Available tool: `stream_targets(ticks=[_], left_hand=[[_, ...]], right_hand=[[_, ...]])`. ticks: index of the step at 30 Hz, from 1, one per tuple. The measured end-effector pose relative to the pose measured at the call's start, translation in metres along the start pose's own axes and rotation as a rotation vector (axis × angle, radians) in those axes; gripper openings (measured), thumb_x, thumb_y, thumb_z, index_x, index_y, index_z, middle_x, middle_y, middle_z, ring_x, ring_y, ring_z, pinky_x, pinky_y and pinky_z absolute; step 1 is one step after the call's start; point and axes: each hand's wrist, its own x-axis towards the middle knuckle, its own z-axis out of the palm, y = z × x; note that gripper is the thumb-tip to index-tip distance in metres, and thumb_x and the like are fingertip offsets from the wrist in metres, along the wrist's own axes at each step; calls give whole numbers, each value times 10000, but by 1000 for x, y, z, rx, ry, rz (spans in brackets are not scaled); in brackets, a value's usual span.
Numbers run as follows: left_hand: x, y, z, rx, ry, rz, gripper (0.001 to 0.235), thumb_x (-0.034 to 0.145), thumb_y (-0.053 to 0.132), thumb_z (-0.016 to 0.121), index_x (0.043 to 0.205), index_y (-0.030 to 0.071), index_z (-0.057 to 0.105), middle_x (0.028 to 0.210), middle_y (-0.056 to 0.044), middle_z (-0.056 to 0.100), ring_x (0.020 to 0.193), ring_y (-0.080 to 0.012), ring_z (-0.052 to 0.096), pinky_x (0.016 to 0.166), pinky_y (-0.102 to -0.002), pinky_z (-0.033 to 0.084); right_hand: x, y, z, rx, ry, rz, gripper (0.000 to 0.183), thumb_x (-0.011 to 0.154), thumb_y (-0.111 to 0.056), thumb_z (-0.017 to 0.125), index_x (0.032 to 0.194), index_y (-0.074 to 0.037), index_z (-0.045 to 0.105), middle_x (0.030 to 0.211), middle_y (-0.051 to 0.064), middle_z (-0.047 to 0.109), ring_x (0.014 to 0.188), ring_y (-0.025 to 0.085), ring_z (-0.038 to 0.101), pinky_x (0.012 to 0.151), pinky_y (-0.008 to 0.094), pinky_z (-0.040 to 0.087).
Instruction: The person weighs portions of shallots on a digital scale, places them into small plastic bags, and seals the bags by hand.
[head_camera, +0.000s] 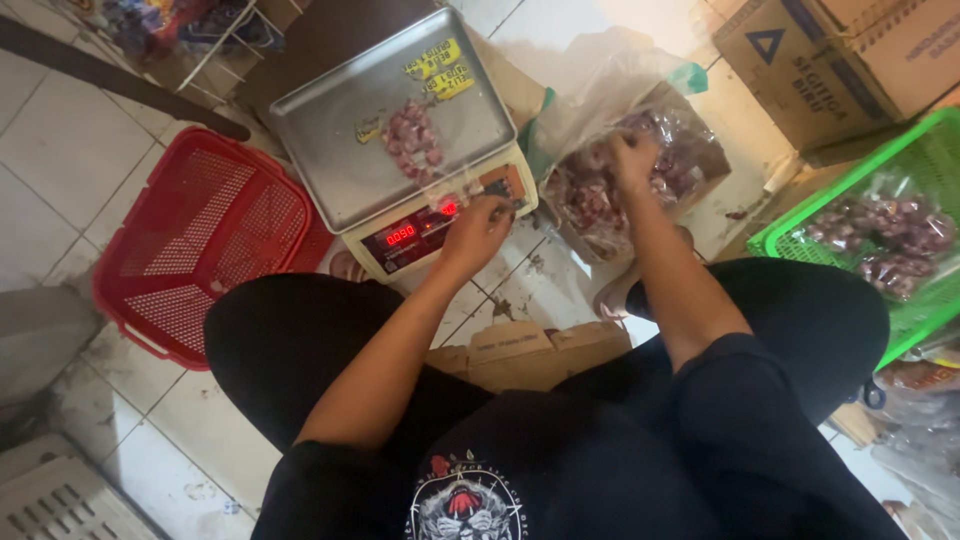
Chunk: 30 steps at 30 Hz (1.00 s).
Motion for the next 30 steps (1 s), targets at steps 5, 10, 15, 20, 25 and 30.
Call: stream_targets(ticks=[5,10,15,20,25,30], left_hand=[[4,-8,8,-56,14,46,260,931,148,681,1175,60,666,1143,-140,698,1048,-248,707,881,-355,565],[23,-4,14,-375,104,-8,370,1008,343,604,1275,86,605,1262,-118,667,1147,-249,667,953,-398,540],[44,16,-7,-1226,124,-713,648,981,699,374,1386,200,463,1232,-92,649,1155,-258,637,900,-445,558],[34,35,-28,-1528,-82,-97,563,1086,568,493,1418,115,527,1214,-41,653,1094,-235,663,851,-443,546],[27,50,-36,-1385,11,-86,468,971,319,646,1369,82,573,1240,-53,673,1081,-186,689,871,-351,596],[26,50,-41,-1371,-22,62,359,939,108,704,1255,-17,587,1241,-112,685,1035,-213,715,840,-315,599]], right_hand=[[-18,-89,26,-200,-112,-290,130,913,-100,750,978,13,744,887,97,739,791,160,679,713,293,541],[-76,-206,54,-74,-502,-268,92,938,4,697,1030,2,711,965,62,742,845,125,691,745,265,548],[-145,-298,54,123,-842,-181,174,959,76,655,1113,5,693,1006,69,713,867,142,661,788,274,545],[-189,-313,32,261,-769,-278,350,980,70,583,1317,-7,641,1141,40,675,1033,122,623,924,265,517],[-191,-258,32,526,-520,-145,354,991,-74,630,1342,-39,603,1195,74,645,1106,211,610,1027,456,506],[-181,-204,57,715,-336,292,579,940,-496,560,1379,-117,553,1383,143,603,1286,316,586,1122,590,372]])
